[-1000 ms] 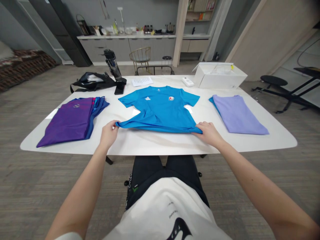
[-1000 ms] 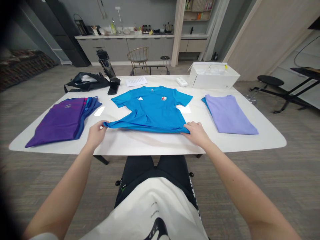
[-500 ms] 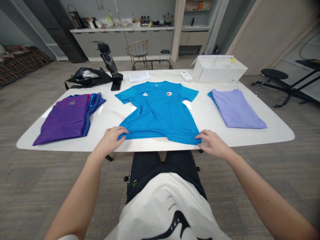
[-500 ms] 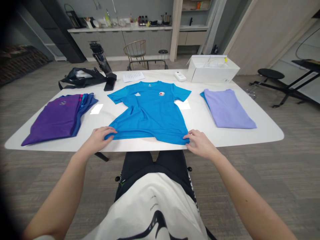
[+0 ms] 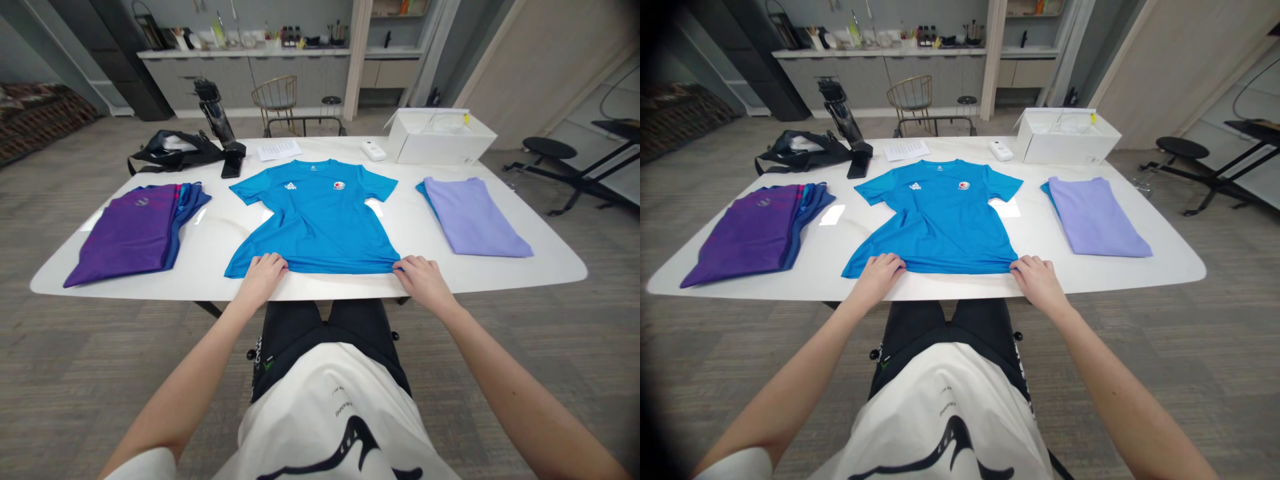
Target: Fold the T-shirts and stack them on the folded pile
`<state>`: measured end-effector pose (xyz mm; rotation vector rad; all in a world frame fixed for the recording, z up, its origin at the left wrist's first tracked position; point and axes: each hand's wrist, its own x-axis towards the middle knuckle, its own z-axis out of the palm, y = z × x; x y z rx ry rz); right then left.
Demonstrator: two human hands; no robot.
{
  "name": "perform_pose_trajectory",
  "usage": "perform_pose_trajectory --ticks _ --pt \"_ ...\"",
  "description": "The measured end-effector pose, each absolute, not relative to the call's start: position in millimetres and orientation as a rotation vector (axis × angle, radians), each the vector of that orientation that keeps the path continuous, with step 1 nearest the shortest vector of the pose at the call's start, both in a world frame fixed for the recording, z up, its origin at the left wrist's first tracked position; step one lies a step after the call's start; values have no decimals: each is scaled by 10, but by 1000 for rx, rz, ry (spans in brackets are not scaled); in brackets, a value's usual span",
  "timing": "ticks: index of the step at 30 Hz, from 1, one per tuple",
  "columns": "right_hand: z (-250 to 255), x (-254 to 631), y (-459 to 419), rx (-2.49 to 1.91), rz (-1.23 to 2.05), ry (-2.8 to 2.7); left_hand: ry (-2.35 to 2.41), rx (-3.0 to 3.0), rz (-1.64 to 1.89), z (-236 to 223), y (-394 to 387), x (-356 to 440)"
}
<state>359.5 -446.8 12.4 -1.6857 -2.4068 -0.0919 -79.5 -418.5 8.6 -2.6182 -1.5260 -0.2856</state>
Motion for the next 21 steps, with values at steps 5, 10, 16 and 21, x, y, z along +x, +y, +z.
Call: perform_pose_trajectory --ticks 5,10,16,21 --pt "249 3748 -4433 -1591 252 -2223 -1561 -2767 -508 174 -4277 -824" --pt "470 3947 -4429 -1651 533 -2167 -1510 -3037 -617 327 -4397 -832" --pt "451 3957 -4530 -1708 690 -2360 -1538 -3178 -432 346 -4520 -759" --pt "346 3751 -4558 -1588 636 -2436 -1635 -2843 -368 288 -4572 -764"
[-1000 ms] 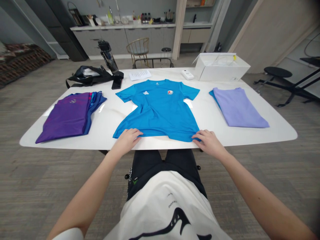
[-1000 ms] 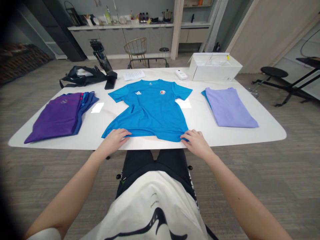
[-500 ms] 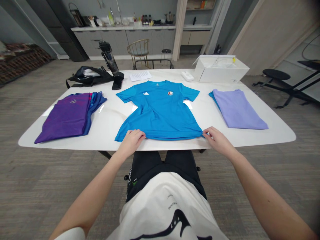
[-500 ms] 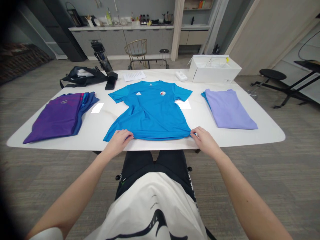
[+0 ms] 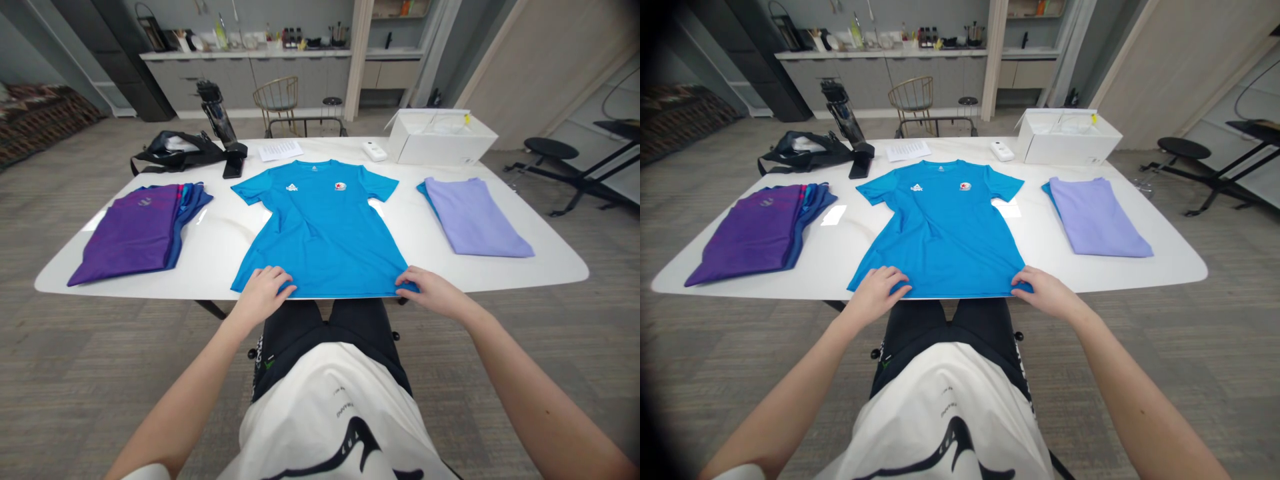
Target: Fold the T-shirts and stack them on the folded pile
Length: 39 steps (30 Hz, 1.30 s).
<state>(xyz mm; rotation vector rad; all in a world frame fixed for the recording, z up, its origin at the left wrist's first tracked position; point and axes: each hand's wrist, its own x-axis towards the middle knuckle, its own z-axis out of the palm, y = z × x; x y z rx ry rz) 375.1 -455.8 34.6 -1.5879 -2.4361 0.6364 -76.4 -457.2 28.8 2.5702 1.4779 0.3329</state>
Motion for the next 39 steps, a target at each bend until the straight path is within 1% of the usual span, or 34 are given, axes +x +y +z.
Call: perform_pose_trajectory --ticks 4,9,13,17,22,24,26,29,33,35,39 --pt "344 3711 -4563 -1677 638 -2447 1489 2529 290 253 -4657 -769" --pt "457 3727 -4504 -1821 654 -2420 1419 2403 372 322 -4666 -773" --pt "506 3568 -4248 -1809 429 -2411 1600 2472 393 368 -4333 -895" --pt "416 3344 -3981 -1792 195 -2387 1879 2583 262 271 -3986 -1061" --pt "287 3304 -4032 -1979 -7 -2398 1988 2562 186 134 -4109 -1133" --pt "295 3360 -4090 -2032 27 -2380 2050 2523 165 146 -4236 -1118" --pt "333 3412 -4082 -2059 131 -2365 2095 2453 143 193 -4292 -1099" --pt "394 3421 -3892 -2039 222 -2339 2067 2393 175 272 -4131 -1085" --pt "389 3294 -3471 -1861 161 -2329 1798 2546 335 268 -3583 -1089" --pt "347 3236 -3328 -1831 117 -2352 1698 2609 345 208 -3362 -1096" --pt "263 3265 -3307 -1939 84 -2372 1711 2627 273 99 -3316 -1120"
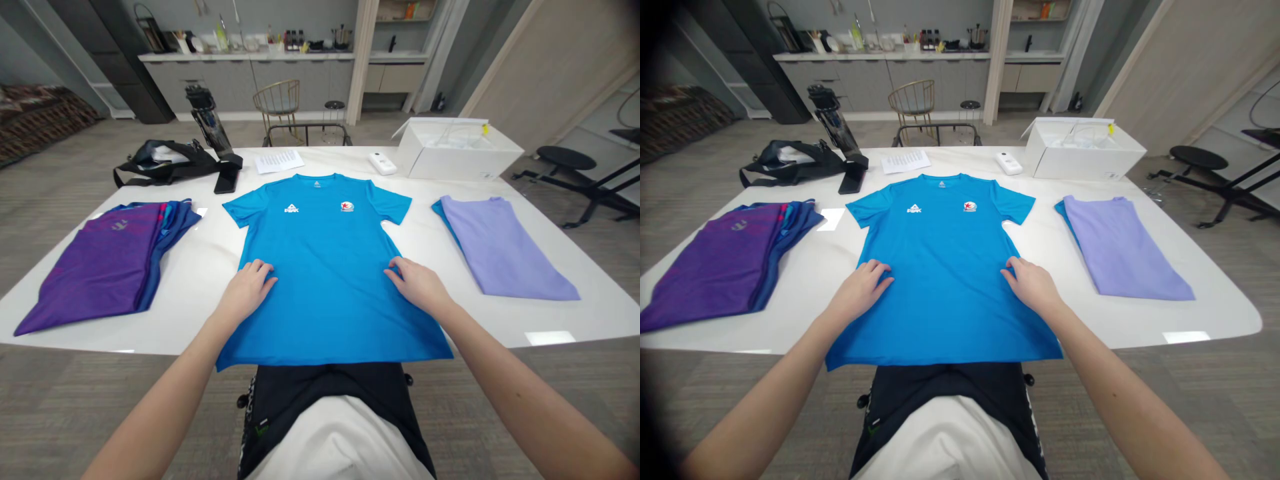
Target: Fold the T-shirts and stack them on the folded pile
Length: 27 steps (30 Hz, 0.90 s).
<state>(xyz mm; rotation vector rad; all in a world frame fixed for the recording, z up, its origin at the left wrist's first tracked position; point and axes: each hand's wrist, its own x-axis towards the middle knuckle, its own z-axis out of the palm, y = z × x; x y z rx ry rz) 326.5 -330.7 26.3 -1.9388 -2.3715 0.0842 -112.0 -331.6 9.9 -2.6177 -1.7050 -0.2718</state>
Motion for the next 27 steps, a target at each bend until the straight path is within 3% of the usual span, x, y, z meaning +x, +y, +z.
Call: perform_pose_trajectory --ticks 7,13,18,27 --pt "343 3387 -3000 -2099 129 -2293 -1847 -2596 -224 284 -3226 -1107" --pt "373 3065 -1869 -1934 163 -2198 -1852 -2531 -364 373 -2032 -945" --pt "340 2823 -1018 -2025 124 -2167 -2012 -2413 -265 308 -1090 -818" --pt "117 2815 -248 -2392 175 -1930 -2591 -2064 -151 79 -271 -652"
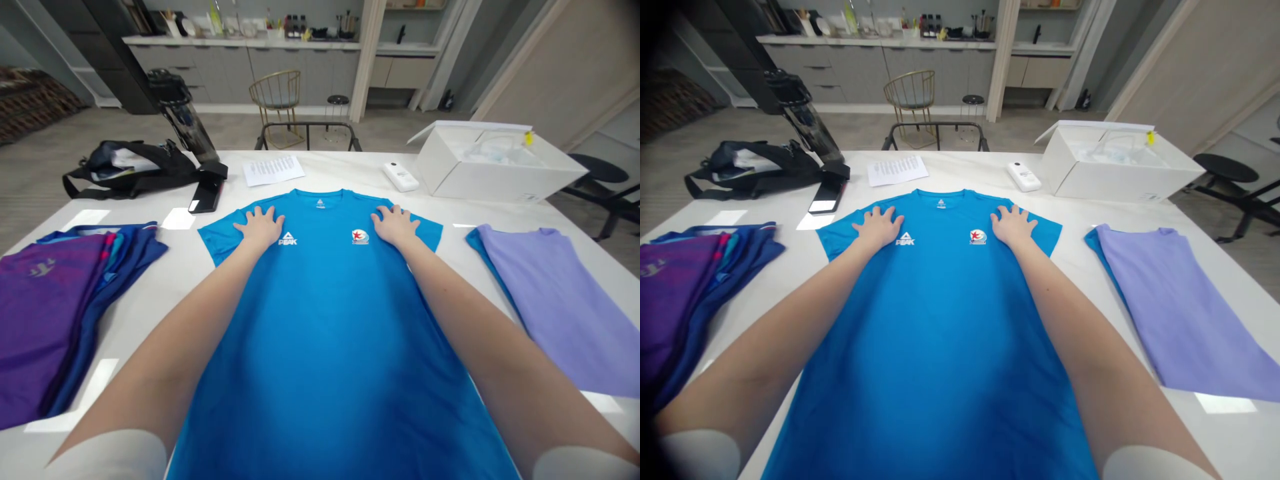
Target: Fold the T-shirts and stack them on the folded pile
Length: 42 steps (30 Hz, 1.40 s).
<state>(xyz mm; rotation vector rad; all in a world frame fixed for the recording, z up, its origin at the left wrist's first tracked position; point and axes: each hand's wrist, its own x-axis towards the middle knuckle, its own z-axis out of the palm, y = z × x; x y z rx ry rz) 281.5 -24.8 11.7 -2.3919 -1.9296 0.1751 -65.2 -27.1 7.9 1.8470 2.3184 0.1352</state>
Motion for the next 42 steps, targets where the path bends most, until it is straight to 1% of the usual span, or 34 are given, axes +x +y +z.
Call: perform_pose_trajectory --ticks 4,8,10,13,15,17,22,32,36,42 --pt "28 2811 -128 -2394 149 -1946 2324 1847 164 -45 -130 -617" --pt "-6 2831 22 -2370 131 -1950 2325 1842 144 -45 -41 -593" --pt "-3 2839 121 -2349 113 -1954 2358 1918 157 -16 11 -572" --pt "8 2836 296 -2251 -30 -1985 2392 2133 257 34 161 -541" --pt "6 2830 415 -2198 -104 -2003 2340 2243 280 56 321 -539" --pt "-11 2831 518 -2197 -96 -2007 2250 2290 249 55 502 -558" --pt "-82 2875 708 -2173 -94 -2023 2163 2219 301 -45 861 -643" --pt "-93 2909 1342 -2097 -144 -2051 2190 2186 445 -126 1380 -581" --pt "-39 3121 1282 -2029 -140 -2000 2210 2224 497 -132 1320 -736" --pt "31 3794 727 -2238 -70 -1891 2297 2282 242 -50 853 -1275"
